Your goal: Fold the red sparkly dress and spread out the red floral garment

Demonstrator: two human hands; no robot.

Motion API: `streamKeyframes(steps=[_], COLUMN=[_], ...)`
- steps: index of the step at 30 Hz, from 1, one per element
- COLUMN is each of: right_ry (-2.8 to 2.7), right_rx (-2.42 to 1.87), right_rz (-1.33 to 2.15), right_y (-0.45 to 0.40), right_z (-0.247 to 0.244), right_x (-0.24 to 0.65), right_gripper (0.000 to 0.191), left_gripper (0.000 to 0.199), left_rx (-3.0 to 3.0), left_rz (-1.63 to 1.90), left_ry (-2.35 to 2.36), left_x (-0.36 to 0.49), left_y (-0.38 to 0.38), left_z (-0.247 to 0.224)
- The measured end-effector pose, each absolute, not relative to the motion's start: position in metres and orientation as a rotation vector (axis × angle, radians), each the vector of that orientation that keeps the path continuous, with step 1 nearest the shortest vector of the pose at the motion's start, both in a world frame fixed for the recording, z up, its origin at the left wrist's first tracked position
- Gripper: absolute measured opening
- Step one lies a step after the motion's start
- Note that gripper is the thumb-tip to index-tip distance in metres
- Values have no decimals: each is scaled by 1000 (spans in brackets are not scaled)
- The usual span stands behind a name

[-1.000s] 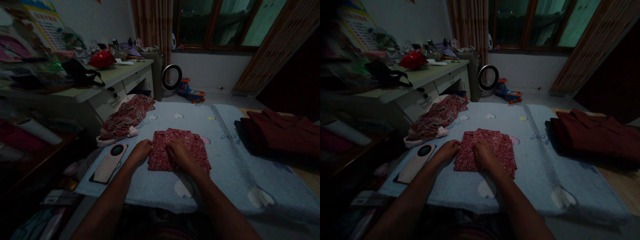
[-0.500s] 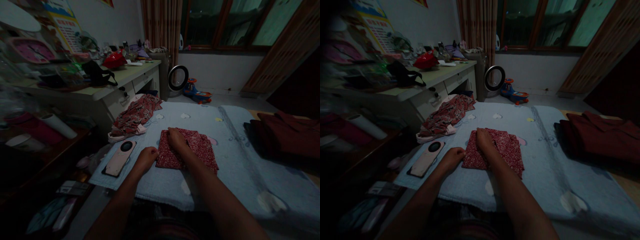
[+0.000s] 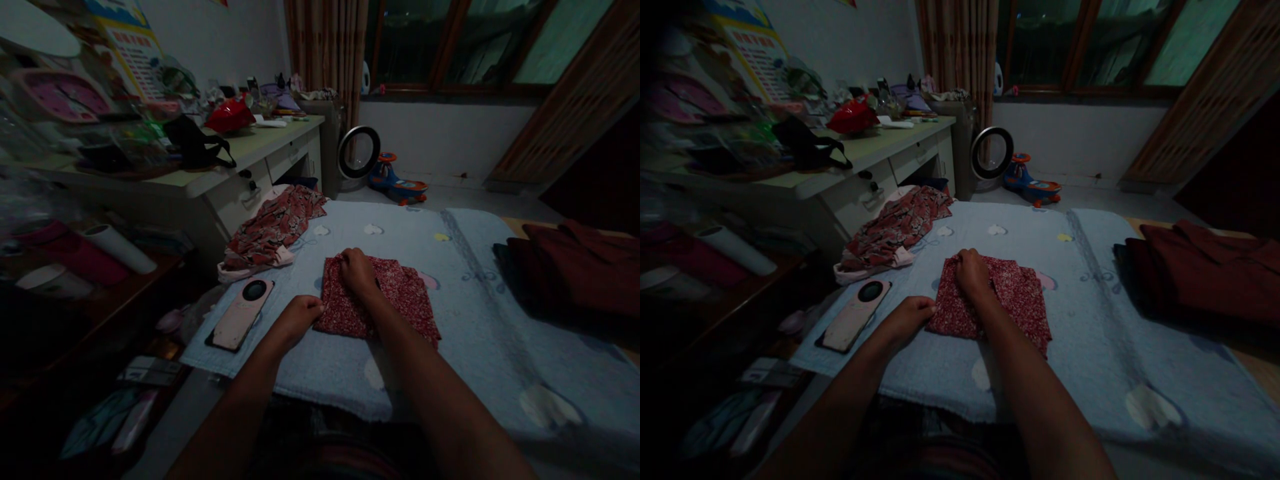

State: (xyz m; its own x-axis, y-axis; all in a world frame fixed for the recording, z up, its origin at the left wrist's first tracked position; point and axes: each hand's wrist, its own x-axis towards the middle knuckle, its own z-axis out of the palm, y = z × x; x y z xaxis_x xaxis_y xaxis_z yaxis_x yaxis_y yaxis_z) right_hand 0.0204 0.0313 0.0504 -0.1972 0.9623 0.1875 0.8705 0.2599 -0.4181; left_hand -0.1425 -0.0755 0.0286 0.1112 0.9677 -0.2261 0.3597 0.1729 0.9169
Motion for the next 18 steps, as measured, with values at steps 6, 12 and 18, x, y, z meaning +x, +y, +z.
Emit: streamKeyframes(steps=[6,12,18], right_ry=[-2050,-2060,-2114], right_rx=[-1581,-1622,-1674], right_rz=[316,310,290], right_y=[34,35,40], right_z=[49,52,44], right_x=[22,16,10], right_gripper=[23,25,26], left_gripper=[17,17,24], left_rx=[1659,1536,1583], left_rz=[572,513,515], left_ry=[1610,1384,1347], left_x=[-147,-147,-149], left_y=[-76,-80,-85], left_z=[25,28,33])
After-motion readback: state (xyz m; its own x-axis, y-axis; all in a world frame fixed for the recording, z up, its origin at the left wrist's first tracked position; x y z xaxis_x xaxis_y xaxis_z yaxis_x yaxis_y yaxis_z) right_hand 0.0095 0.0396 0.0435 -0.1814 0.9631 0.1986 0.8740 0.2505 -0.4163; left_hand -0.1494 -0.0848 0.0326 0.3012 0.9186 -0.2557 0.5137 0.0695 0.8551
